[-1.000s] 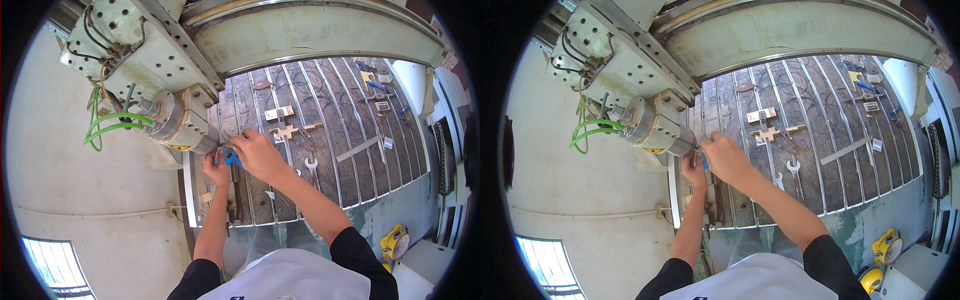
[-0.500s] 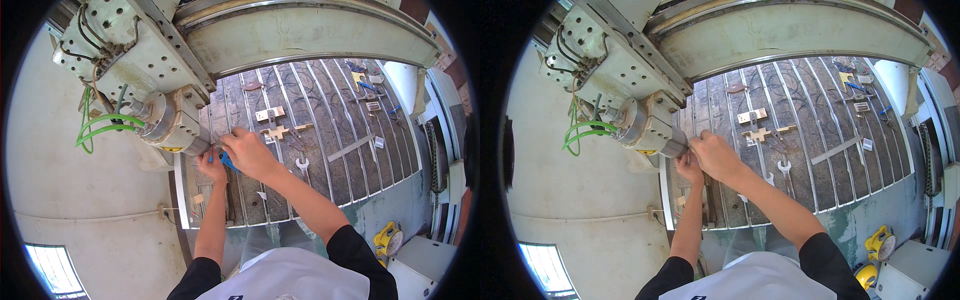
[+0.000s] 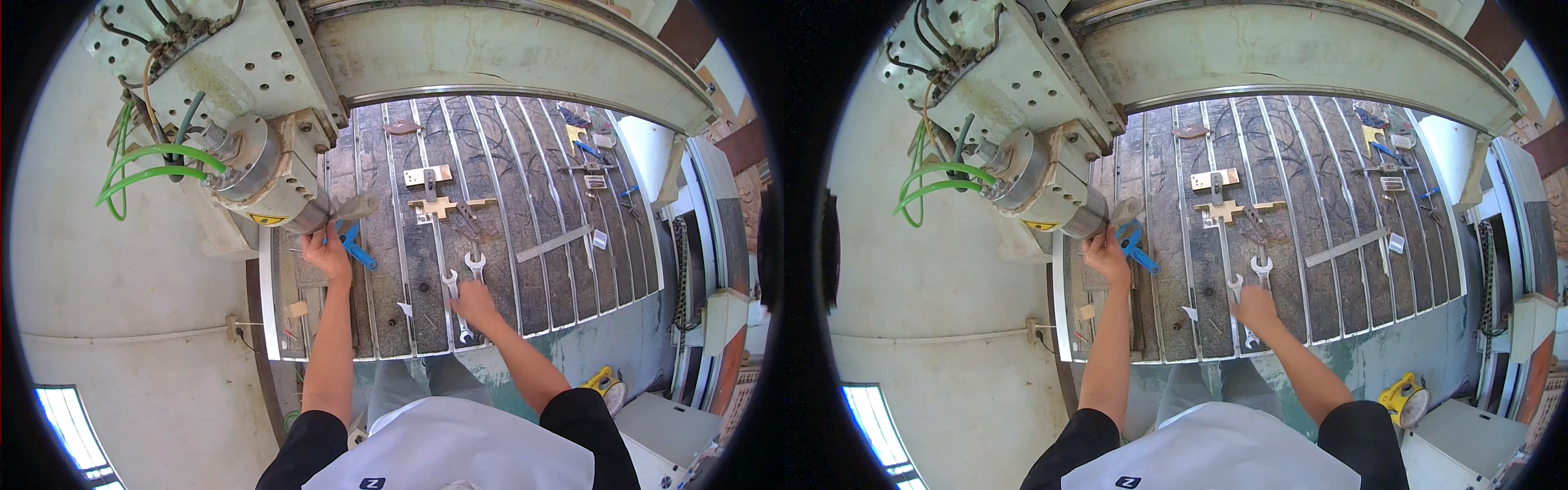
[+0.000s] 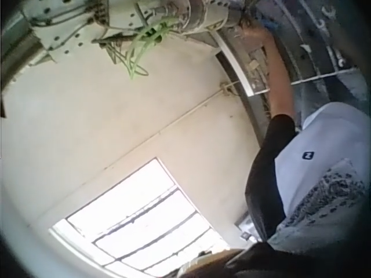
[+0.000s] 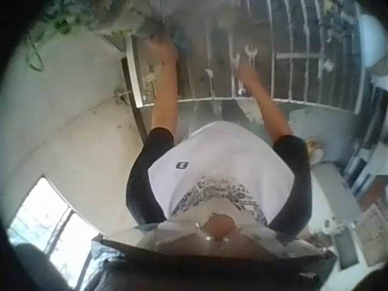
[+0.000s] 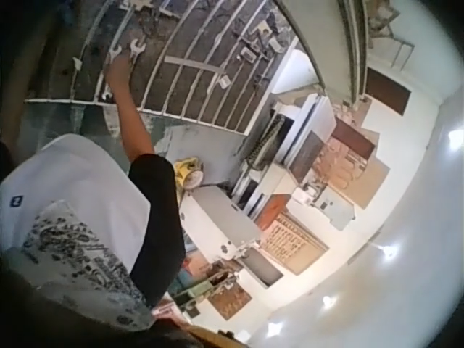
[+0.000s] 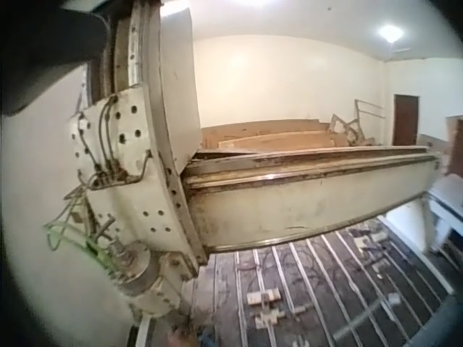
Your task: Replacing the tool head or component on a CNC-style machine spindle.
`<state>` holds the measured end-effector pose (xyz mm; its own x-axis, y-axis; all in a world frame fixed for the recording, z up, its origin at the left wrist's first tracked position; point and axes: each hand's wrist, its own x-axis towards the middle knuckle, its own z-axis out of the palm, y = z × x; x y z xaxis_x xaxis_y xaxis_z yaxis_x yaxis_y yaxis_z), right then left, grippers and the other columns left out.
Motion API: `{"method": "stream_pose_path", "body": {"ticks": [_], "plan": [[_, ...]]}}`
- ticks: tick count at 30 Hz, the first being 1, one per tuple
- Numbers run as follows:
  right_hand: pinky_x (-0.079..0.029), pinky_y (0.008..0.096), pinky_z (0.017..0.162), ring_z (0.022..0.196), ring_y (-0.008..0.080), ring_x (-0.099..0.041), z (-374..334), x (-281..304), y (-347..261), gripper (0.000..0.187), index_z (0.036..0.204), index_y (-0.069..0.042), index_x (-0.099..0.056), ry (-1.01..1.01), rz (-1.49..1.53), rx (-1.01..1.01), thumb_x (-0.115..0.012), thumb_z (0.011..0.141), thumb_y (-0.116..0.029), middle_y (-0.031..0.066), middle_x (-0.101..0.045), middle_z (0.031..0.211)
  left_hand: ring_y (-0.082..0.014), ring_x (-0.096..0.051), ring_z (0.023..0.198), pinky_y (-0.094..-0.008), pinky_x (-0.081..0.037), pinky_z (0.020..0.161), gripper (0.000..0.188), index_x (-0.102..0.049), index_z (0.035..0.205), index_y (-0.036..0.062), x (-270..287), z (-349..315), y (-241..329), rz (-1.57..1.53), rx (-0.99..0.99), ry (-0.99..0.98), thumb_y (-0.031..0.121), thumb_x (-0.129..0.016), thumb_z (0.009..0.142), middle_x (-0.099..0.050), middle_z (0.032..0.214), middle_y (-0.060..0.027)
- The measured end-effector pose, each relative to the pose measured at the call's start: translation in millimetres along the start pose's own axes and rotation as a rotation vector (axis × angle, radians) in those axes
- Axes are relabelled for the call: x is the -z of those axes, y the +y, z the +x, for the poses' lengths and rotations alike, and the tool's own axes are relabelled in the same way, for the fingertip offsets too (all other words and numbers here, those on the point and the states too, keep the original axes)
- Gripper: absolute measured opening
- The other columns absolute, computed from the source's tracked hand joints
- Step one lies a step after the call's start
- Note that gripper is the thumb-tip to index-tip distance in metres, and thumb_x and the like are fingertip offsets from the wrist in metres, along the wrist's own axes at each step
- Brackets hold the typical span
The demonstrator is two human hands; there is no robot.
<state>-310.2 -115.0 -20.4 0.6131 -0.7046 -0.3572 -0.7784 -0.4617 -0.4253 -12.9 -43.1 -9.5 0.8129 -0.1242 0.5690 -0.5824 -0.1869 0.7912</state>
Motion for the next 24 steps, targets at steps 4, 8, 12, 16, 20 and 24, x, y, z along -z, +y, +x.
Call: {"method": "stream_pose_path", "body": {"ticks": [4, 8, 12, 16, 20, 24], "plan": [[-0.053, 0.0466, 0.072, 0.077, 0.0409, -0.065, -10.5, -36.2, 8.5, 0.027, 0.081, 0.004, -0.067, -0.038, -0.021, -0.157, -0.071, 0.072, -0.022, 0.0245, -0.065, 0.087, -0.0286, -0.061, 0.076, -0.0375, -0.046, 0.067, 0.016, -0.068, 0.083, -0.0069, 7.2, 6.6, -1.5, 0.071, 0.003, 0.009, 0.002, -0.074, 0.071, -0.062, 0.087, -0.017], [-0.053, 0.0467, 0.071, 0.075, 0.0405, -0.065, -16.3, -58.0, 24.8, 0.024, 0.077, 0.003, -0.067, 0.09, -0.043, -0.047, -0.068, 0.071, -0.021, 0.0243, -0.066, 0.08, -0.033, -0.06, 0.078, -0.0381, -0.045, 0.069, 0.017, -0.068, 0.083, -0.0065, 12.5, 3.4, 5.8, 0.177, 0.003, -0.015, 0.004, -0.074, 0.071, -0.061, 0.088, -0.0201], [-0.053, 0.0479, 0.071, 0.07, 0.0427, -0.063, -21.2, -55.6, 25.9, 0.025, 0.075, 0.003, -0.065, 0.105, -0.072, -0.162, -0.067, 0.067, -0.02, 0.0271, -0.064, 0.084, -0.0334, -0.06, 0.085, -0.0394, -0.046, 0.076, 0.018, -0.071, 0.088, -0.0007, 16.5, -4.7, 9.9, 0.063, 0.058, -0.052, 0.0, -0.072, 0.07, -0.062, 0.091, -0.018], [-0.055, 0.0438, 0.067, 0.071, 0.0366, -0.067, -19.8, -32.7, 26.9, 0.019, 0.076, 0.004, -0.06, 0.203, 0.061, -0.037, -0.06, 0.077, -0.015, 0.0227, -0.066, 0.076, -0.0329, -0.06, 0.084, -0.0374, -0.045, 0.074, 0.015, -0.068, 0.084, -0.0061, 18.7, -0.8, 19.9, -0.003, 0.044, -0.018, 0.002, -0.072, 0.072, -0.061, 0.092, -0.0186], [-0.052, 0.0319, 0.056, 0.064, 0.0207, -0.067, -12.9, 23.8, -24.4, 0.011, 0.098, 0.005, -0.05, 0.231, 0.879, 0.214, -0.045, 0.089, 0.001, 0.0125, -0.064, 0.07, -0.0315, -0.06, 0.083, -0.0366, -0.045, 0.075, 0.012, -0.068, 0.082, -0.0067, 20.5, 3.0, 22.4, -0.08, 0.1, -0.016, -0.001, -0.072, 0.072, -0.06, 0.09, -0.0181], [-0.049, 0.0265, 0.055, 0.057, 0.0105, -0.056, -13.9, 91.0, -85.6, 0.011, 0.094, 0.004, -0.053, 0.491, 0.79, 0.454, -0.048, 0.093, -0.006, 0.0053, -0.057, 0.066, -0.0304, -0.06, 0.082, -0.036, -0.045, 0.073, 0.011, -0.068, 0.082, -0.0065, 17.4, 3.2, 21.8, -0.079, 0.104, -0.015, -0.002, -0.071, 0.072, -0.06, 0.089, -0.0174]]}}
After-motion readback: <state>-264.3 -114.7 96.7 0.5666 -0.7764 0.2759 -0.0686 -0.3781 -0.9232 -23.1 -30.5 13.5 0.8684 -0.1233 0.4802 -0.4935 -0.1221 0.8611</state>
